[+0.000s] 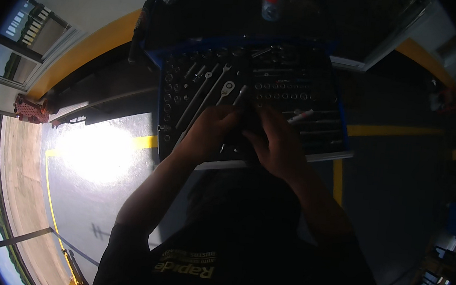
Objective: The person cleans metal sockets from a tool drawer using a black cloth and a spray lubricant. They repeatedly pick up sockets, spray them, wipe them, and return them to the drawer.
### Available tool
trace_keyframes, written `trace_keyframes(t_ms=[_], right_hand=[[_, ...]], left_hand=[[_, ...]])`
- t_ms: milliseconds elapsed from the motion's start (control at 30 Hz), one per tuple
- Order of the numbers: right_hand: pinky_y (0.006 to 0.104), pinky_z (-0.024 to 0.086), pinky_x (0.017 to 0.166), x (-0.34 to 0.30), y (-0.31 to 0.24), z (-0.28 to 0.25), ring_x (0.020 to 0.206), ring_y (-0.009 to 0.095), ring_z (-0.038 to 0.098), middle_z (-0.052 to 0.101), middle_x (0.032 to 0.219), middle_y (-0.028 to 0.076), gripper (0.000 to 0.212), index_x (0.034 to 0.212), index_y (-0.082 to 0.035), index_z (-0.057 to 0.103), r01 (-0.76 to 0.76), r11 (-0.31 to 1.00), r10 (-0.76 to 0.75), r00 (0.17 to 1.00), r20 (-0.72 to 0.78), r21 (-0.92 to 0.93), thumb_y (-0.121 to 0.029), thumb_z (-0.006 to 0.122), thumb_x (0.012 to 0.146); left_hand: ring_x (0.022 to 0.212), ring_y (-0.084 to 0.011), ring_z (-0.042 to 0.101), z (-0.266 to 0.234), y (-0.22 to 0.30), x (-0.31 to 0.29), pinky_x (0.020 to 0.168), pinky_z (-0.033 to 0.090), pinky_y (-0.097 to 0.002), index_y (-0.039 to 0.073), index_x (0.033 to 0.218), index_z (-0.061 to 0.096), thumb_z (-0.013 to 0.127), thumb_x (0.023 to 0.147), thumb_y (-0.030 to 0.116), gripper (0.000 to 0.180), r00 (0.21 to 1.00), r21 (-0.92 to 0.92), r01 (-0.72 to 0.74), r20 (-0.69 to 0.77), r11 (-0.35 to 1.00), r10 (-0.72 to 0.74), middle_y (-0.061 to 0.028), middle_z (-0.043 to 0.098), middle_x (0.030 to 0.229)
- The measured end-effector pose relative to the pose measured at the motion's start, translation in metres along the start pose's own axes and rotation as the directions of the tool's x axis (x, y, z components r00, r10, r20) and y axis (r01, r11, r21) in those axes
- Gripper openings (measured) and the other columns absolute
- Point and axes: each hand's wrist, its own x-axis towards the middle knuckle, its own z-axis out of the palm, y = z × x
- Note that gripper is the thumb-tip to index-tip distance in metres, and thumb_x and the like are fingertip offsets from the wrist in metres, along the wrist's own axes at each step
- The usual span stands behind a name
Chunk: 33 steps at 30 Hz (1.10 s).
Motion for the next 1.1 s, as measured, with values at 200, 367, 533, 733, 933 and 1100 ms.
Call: trace_keyframes(t_ms=[200,367,533,733,933,1100], right_hand=[[0.0441,0.056,0.099,0.002,-0.021,-0.009,0.114,0.034,0.071,0.071,0.122,0.021,0.04,0.138,0.002,0.063,-0.281,0.898,0.267,0.96,0.087,0.338,-0.025,0.063,0.11],[0.0376,0.058,0.094,-0.003,-0.008,0.003,0.107,0.022,0.072,0.073,0.12,0.012,0.04,0.139,0.0,0.064,-0.452,0.681,0.503,0.86,0.08,0.576,-0.028,0.063,0.11],[0.0373,0.057,0.097,-0.011,0.011,0.0,0.117,0.025,0.071,0.073,0.122,0.016,0.04,0.138,0.001,0.065,-0.462,0.667,0.472,0.869,0.148,0.584,-0.029,0.058,0.113],[0.0373,0.059,0.099,-0.027,0.019,-0.007,0.113,0.02,0.071,0.071,0.124,0.01,0.042,0.139,-0.003,0.064,-0.436,0.158,0.486,0.815,0.315,0.886,-0.034,0.062,0.111],[0.0348,0.059,0.102,-0.011,-0.021,-0.004,0.12,0.02,0.068,0.068,0.134,0.012,0.05,0.147,-0.002,0.058,-0.59,0.002,0.663,0.605,0.441,0.807,-0.042,0.048,0.117],[0.0359,0.056,0.106,-0.009,-0.002,0.012,0.122,0.02,0.067,0.065,0.141,0.013,0.055,0.151,-0.003,0.054,-0.373,-0.093,0.408,0.831,0.377,0.923,-0.046,0.05,0.116]], left_hand=[[0.079,-0.012,0.066,0.011,0.007,-0.017,0.074,0.053,-0.0321,-0.006,0.112,0.074,0.06,0.109,0.032,0.041,0.99,0.09,-0.075,-0.112,0.993,0.084,-0.0063,0.071,0.084],[0.082,-0.011,0.067,0.004,0.003,-0.014,0.075,0.053,-0.0298,-0.004,0.113,0.075,0.063,0.107,0.028,0.034,0.999,0.198,-0.033,-0.024,0.98,0.039,-0.0069,0.073,0.088],[0.091,-0.0154,0.072,0.008,0.011,-0.023,0.083,0.056,-0.0318,0.0,0.116,0.075,0.071,0.102,0.019,0.024,0.983,0.327,-0.172,-0.007,0.929,0.184,-0.0086,0.076,0.097],[0.104,-0.019,0.075,-0.008,0.008,-0.019,0.092,0.06,-0.0348,-0.002,0.123,0.071,0.074,0.101,0.018,0.03,0.939,0.082,-0.342,-0.007,0.936,0.344,-0.0112,0.078,0.115],[0.103,-0.0197,0.076,-0.01,-0.02,-0.018,0.086,0.062,-0.0326,-0.003,0.131,0.065,0.069,0.108,0.023,0.035,0.979,-0.346,-0.193,-0.125,0.918,0.158,-0.0159,0.077,0.12],[0.094,-0.0181,0.073,-0.008,-0.019,-0.027,0.081,0.059,-0.0323,0.001,0.133,0.068,0.068,0.107,0.026,0.036,0.974,-0.287,-0.106,-0.224,0.952,0.041,-0.0104,0.076,0.113]])
